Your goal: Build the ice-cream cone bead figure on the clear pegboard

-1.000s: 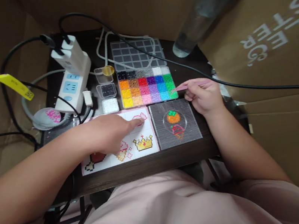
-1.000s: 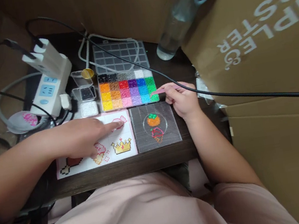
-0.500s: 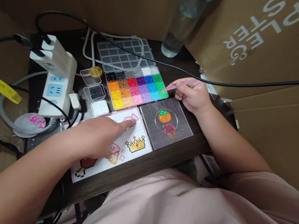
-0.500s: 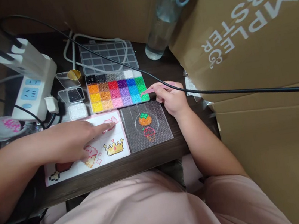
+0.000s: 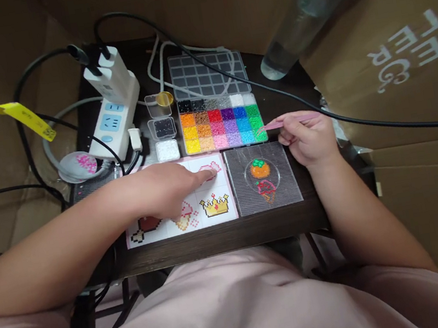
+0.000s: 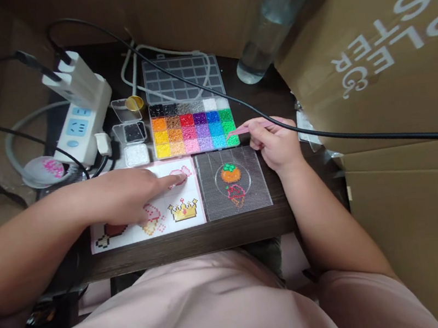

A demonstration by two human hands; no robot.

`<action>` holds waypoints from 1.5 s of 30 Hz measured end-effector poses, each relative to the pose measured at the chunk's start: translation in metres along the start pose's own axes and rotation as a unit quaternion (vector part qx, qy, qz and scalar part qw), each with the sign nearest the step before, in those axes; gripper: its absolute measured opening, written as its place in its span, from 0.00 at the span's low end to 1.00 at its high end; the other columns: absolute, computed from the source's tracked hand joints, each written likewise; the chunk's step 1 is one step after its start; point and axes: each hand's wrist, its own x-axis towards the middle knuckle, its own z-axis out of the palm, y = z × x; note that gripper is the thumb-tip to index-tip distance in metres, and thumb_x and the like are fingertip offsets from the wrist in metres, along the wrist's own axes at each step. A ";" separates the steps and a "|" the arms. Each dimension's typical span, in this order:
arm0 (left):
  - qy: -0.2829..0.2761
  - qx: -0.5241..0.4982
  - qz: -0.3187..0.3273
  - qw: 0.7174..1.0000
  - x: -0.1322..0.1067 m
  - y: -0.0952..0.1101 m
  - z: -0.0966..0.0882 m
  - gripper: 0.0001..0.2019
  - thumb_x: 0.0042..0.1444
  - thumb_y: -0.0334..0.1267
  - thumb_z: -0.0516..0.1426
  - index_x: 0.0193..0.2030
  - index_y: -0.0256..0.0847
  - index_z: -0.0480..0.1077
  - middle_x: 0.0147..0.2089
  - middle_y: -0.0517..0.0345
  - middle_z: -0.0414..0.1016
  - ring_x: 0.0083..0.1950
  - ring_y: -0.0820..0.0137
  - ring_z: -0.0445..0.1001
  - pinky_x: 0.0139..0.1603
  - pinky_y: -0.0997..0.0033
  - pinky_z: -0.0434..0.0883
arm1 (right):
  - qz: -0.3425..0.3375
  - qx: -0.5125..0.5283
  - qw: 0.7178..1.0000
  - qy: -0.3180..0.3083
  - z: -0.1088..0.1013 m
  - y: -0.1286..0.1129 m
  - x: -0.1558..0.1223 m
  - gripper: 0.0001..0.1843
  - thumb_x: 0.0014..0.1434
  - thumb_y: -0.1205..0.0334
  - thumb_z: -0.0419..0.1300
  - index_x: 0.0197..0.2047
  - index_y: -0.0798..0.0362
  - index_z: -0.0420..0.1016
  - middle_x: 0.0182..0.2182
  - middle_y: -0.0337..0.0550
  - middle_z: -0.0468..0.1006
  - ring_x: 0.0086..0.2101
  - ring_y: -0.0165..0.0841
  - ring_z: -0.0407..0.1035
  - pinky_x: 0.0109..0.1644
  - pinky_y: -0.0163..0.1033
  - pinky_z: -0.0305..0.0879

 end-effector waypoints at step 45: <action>-0.011 -0.001 0.001 1.000 -0.005 0.005 -0.008 0.51 0.51 0.41 0.63 0.79 0.59 0.41 0.45 0.46 0.77 0.41 0.54 0.76 0.38 0.60 0.72 | -0.028 -0.036 0.999 -0.005 0.023 -0.007 0.041 0.17 0.56 0.44 0.70 0.29 0.50 0.83 0.30 0.45 0.85 0.18 0.24 0.55 0.18 0.37 0.51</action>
